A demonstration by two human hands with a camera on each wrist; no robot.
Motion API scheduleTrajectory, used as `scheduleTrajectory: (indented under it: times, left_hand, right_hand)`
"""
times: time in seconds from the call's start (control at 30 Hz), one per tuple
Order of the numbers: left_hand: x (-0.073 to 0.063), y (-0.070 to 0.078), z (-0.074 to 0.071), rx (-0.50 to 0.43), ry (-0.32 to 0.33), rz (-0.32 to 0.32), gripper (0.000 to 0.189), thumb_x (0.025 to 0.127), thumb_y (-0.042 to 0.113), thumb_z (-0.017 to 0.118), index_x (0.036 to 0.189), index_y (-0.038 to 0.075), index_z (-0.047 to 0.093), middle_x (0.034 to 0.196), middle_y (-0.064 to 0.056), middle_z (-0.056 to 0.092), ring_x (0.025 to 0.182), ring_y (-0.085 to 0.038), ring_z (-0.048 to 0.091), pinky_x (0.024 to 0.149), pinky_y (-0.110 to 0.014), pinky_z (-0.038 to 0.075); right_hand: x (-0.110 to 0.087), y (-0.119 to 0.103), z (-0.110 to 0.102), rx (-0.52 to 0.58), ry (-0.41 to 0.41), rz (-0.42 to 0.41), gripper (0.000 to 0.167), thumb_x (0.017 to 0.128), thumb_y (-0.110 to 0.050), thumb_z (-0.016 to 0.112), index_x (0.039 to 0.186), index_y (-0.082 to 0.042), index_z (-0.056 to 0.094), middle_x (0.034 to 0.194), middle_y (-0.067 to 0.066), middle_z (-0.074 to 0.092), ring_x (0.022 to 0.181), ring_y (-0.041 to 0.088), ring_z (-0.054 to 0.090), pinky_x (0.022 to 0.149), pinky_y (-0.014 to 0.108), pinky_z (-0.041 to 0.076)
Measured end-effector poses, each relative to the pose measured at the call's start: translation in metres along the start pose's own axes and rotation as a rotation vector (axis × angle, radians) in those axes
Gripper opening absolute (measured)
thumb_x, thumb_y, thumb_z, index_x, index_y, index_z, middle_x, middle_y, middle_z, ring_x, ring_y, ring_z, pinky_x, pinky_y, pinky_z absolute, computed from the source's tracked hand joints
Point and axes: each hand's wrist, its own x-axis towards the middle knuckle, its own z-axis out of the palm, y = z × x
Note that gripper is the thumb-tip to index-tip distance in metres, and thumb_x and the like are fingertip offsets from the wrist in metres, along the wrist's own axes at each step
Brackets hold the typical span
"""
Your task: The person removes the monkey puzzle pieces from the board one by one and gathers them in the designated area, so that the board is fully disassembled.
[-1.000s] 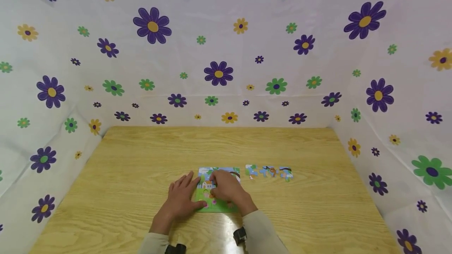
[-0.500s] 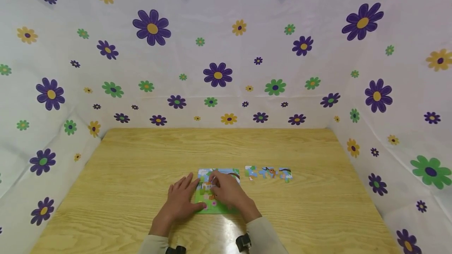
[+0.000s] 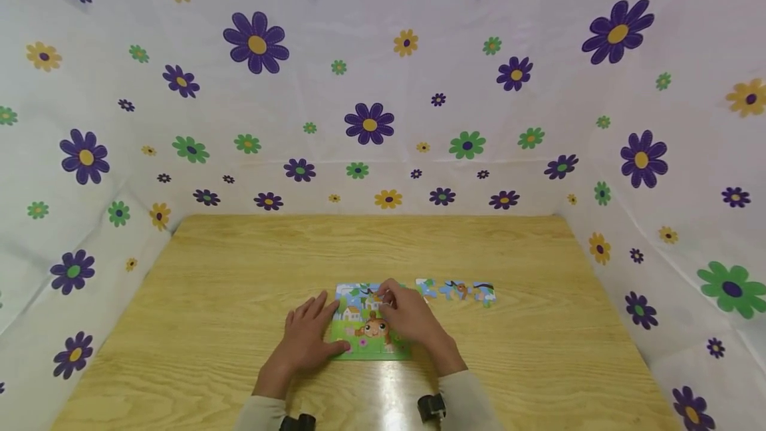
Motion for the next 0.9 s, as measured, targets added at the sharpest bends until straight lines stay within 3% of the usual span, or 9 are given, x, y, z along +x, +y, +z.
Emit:
scheduleTrajectory:
  times: [0.3,0.6,0.9]
  left_hand:
    - [0.001,0.001,-0.001,-0.024,-0.003,0.009,0.085,0.079,0.053,0.073,0.147,0.014,0.042,0.159,-0.014,0.027,0.145,-0.040,0.023,0.112,-0.070,0.014]
    - [-0.001,0.003,-0.003,-0.017,0.002,0.012,0.086,0.078,0.053,0.074,0.147,0.012,0.043,0.158,-0.016,0.028,0.145,-0.041,0.025,0.111,-0.071,0.015]
    - [-0.001,0.003,-0.002,-0.009,0.002,0.012,0.086,0.078,0.054,0.073,0.147,0.013,0.043,0.158,-0.016,0.029,0.144,-0.041,0.025,0.110,-0.071,0.016]
  right_hand:
    - [-0.011,0.019,-0.016,-0.009,0.090,0.107,0.013,0.095,-0.012,0.059,0.107,-0.017,0.060,0.089,0.000,0.062,0.070,0.013,0.050,0.064,0.028,0.042]
    - [-0.028,0.036,-0.031,-0.135,0.151,0.204,0.015,0.093,-0.015,0.062,0.109,-0.014,0.064,0.093,0.000,0.066,0.076,0.011,0.055,0.069,0.031,0.046]
    - [-0.037,0.040,-0.041,-0.193,0.163,0.208,0.010,0.092,-0.012,0.064,0.100,-0.010,0.070,0.087,-0.001,0.065,0.080,0.013,0.059,0.072,0.034,0.050]
